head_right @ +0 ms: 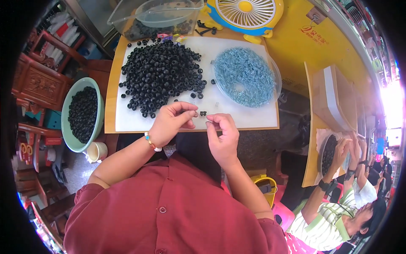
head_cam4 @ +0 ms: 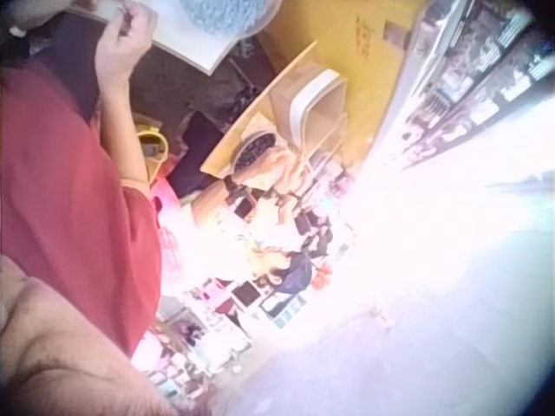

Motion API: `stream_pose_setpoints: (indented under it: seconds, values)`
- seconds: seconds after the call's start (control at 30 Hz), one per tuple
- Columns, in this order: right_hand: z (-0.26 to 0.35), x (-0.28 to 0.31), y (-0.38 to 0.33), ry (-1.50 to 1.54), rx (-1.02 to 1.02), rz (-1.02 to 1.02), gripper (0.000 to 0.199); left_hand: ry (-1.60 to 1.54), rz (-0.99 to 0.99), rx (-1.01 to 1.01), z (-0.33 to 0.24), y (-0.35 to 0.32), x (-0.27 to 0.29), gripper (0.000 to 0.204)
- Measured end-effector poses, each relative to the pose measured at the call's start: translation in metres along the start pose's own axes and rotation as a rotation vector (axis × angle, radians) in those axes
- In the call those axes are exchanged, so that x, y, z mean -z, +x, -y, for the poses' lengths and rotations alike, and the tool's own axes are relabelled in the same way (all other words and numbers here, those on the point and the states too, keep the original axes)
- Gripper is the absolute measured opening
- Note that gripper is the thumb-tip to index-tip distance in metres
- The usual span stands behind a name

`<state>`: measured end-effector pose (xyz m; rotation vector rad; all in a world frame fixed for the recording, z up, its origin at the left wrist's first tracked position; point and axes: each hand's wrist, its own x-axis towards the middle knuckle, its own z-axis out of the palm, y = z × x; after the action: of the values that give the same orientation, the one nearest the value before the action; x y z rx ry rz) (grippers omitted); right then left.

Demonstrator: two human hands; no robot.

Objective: The person assembles small rubber rings with tiny inserts by hand.

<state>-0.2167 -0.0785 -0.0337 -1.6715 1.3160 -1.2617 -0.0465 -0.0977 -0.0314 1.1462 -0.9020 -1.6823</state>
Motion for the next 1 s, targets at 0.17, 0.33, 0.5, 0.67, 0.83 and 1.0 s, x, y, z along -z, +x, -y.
stream_pose_setpoints:
  seconds: [0.17, 0.33, 0.5, 0.67, 0.83, 1.0]
  values:
    - [0.008, -0.005, 0.002, -0.083, 0.152, 0.076, 0.018, -0.042, 0.039, 0.066, -0.011, -0.014, 0.001, 0.020]
    - [0.011, -0.012, -0.003, 0.029, 0.099, 0.090, 0.010, -0.003, 0.049, 0.113, -0.005, -0.024, 0.005, 0.022]
    - [0.007, -0.007, -0.010, 0.031, -0.004, 0.051, 0.010, -0.144, 0.090, 0.255, -0.010, -0.033, 0.009, 0.024]
    - [-0.009, 0.008, 0.000, -0.140, 0.051, -0.105, 0.010, -0.313, 0.144, 0.264, -0.010, -0.039, 0.014, 0.030]
    - [-0.027, 0.007, 0.010, -0.467, 0.232, -0.162, 0.010, -0.255, 0.162, 0.283, -0.004, -0.043, 0.018, 0.027]
    - [-0.032, 0.000, 0.010, -0.522, 0.282, -0.198, 0.012, -0.263, 0.170, 0.316, -0.002, -0.046, 0.011, 0.022]
